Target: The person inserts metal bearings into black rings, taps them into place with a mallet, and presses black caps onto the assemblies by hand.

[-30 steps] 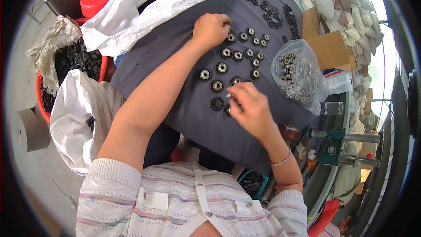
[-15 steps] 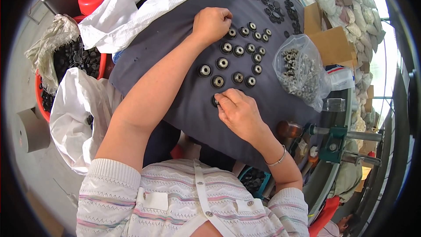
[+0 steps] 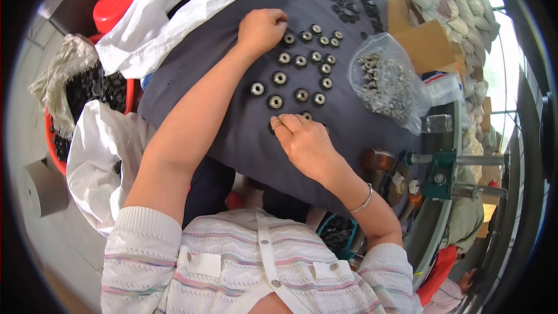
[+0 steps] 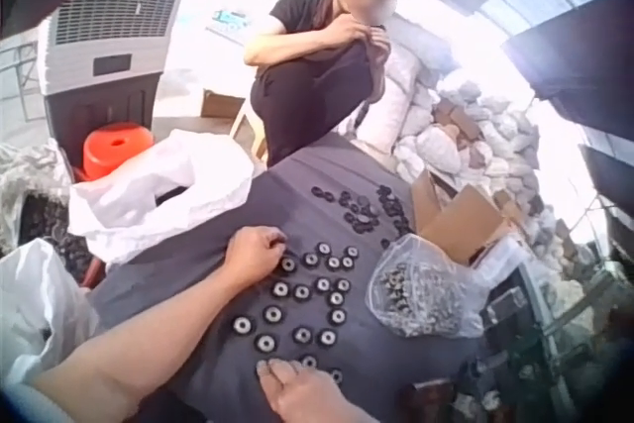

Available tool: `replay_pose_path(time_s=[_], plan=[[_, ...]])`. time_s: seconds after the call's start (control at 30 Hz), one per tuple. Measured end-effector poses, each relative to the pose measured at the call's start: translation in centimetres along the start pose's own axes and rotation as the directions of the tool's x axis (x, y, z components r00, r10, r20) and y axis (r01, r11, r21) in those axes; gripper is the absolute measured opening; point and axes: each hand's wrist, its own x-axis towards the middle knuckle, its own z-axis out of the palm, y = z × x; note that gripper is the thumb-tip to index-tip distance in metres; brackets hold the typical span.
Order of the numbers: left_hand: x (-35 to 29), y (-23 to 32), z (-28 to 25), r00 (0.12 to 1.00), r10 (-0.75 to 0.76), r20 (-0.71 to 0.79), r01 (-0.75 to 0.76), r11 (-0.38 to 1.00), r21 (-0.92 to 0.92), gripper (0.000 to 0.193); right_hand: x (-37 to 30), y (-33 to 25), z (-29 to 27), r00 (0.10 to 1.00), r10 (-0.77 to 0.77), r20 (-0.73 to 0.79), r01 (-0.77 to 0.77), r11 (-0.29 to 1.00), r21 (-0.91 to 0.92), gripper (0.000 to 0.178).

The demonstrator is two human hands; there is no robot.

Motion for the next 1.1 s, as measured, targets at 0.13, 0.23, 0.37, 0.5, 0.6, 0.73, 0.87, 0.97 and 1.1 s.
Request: replay_pose_path(time_s=[0.13, 0.23, 0.37, 0.5, 0.6, 0.73, 0.87, 0.97, 1.1], plan=[[0.1, 0.1, -0.1, 0.999, -0.032, 0.022, 0.033, 0.999, -0.040, 0.021, -4.4, 1.5, -3.1, 0.878, 0.254, -0.405, -0.227, 0.967, 0.115, 0.021], [0.4, -0.5, -0.6, 1.000, -0.010, 0.022, 0.011, 1.000, -0.026, 0.021, -11.9, 2.4, -4.4, 0.689, 0.616, -0.381, -0.678, 0.734, -0.039, 0.023], [0.4, 0.1, 0.0, 1.000, -0.025, 0.008, 0.025, 0.993, -0.119, 0.022, -21.2, 1.5, -3.3, 0.377, 0.913, -0.157, -0.892, 0.313, -0.326, 0.025], [0.7, -0.8, 0.1, 0.996, -0.078, 0.037, 0.085, 0.951, -0.297, 0.021, -24.4, 1.7, -1.5, 0.327, 0.944, 0.054, -0.944, 0.328, -0.019, 0.028], [0.6, -1.5, -0.2, 0.996, -0.086, 0.017, 0.085, 0.909, -0.408, 0.020, -23.2, 1.4, -2.3, 0.361, 0.930, 0.066, -0.913, 0.338, 0.227, 0.025], [0.5, -0.8, 0.1, 0.993, -0.113, 0.039, 0.119, 0.899, -0.421, 0.019, -18.9, 0.3, -4.2, 0.264, 0.902, 0.343, -0.446, -0.201, 0.872, 0.022], [0.5, -1.1, -0.3, 0.997, -0.074, 0.030, 0.078, 0.972, -0.223, 0.019, -12.1, 2.9, -7.5, 0.538, 0.797, 0.274, -0.339, -0.094, 0.936, 0.044], [0.3, -0.1, -0.3, 0.991, -0.114, 0.074, 0.124, 0.981, -0.148, 0.020, -8.5, 7.2, -6.1, 0.594, 0.791, 0.149, -0.435, 0.160, 0.886, 0.053], [0.1, 0.2, -0.2, 0.996, -0.087, 0.033, 0.091, 0.985, -0.146, 0.020, -4.4, 11.8, -4.0, 0.767, 0.552, -0.327, -0.402, 0.811, 0.425, 0.056]])
